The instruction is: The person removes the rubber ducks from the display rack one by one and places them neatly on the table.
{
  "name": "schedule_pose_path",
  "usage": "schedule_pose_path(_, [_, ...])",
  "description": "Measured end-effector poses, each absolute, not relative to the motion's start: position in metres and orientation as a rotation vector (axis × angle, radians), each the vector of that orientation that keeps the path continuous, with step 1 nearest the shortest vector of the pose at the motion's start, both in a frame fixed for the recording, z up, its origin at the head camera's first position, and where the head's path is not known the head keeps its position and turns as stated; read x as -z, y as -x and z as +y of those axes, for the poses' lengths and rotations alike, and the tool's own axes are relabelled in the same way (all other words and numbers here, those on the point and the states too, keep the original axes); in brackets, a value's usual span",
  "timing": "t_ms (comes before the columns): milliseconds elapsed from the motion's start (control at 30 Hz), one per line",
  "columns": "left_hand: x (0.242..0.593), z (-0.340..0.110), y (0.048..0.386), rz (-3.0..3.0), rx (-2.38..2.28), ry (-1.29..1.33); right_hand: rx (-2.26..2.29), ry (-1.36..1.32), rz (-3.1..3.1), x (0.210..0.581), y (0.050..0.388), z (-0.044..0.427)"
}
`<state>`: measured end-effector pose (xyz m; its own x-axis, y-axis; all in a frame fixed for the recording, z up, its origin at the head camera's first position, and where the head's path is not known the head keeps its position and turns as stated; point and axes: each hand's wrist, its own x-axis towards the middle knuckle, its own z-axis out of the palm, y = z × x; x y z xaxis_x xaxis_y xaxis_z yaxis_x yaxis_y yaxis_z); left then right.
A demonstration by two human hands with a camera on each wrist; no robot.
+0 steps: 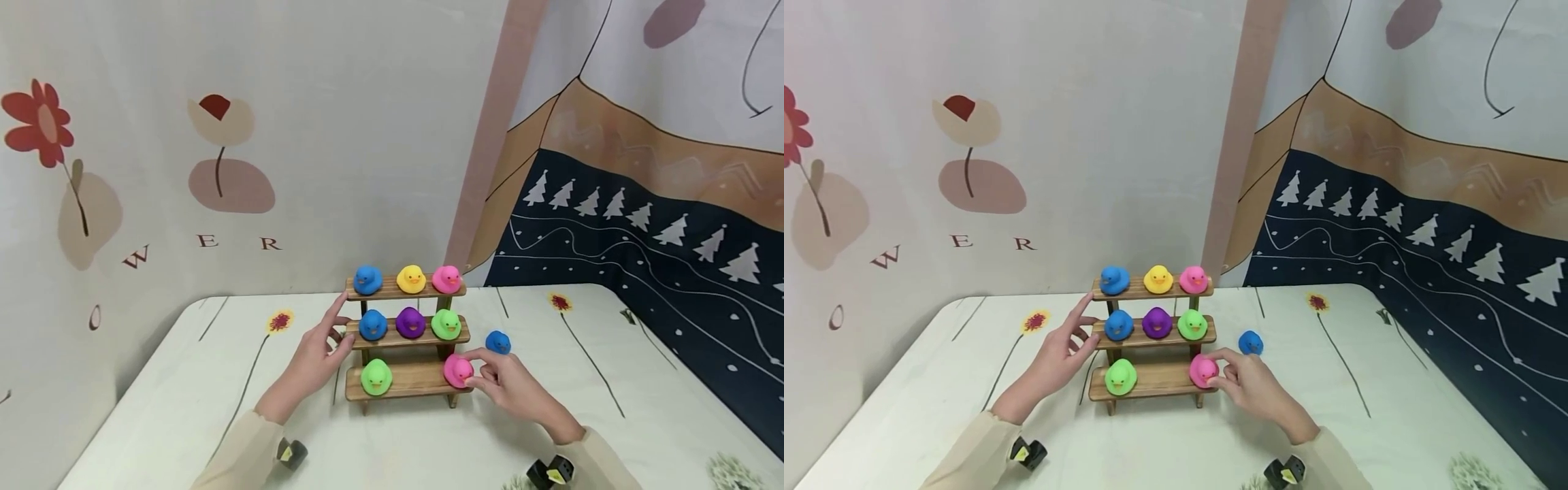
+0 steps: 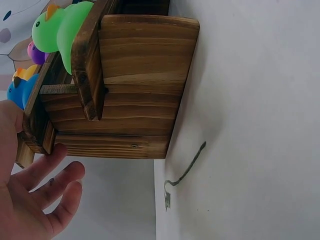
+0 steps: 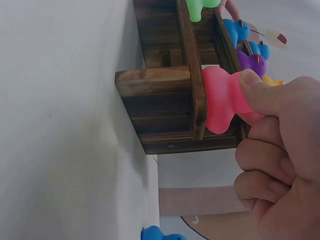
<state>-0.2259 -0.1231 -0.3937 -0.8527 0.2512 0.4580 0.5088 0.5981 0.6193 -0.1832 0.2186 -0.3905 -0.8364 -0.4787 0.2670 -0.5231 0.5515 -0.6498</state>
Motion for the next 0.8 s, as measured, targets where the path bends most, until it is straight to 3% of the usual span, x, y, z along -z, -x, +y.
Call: schedule_pose_path(800, [0.394,-0.125,0.224,-2.513,1.108,0.623,-1.057,-0.850,-2.817,0.379,0.187,0.240])
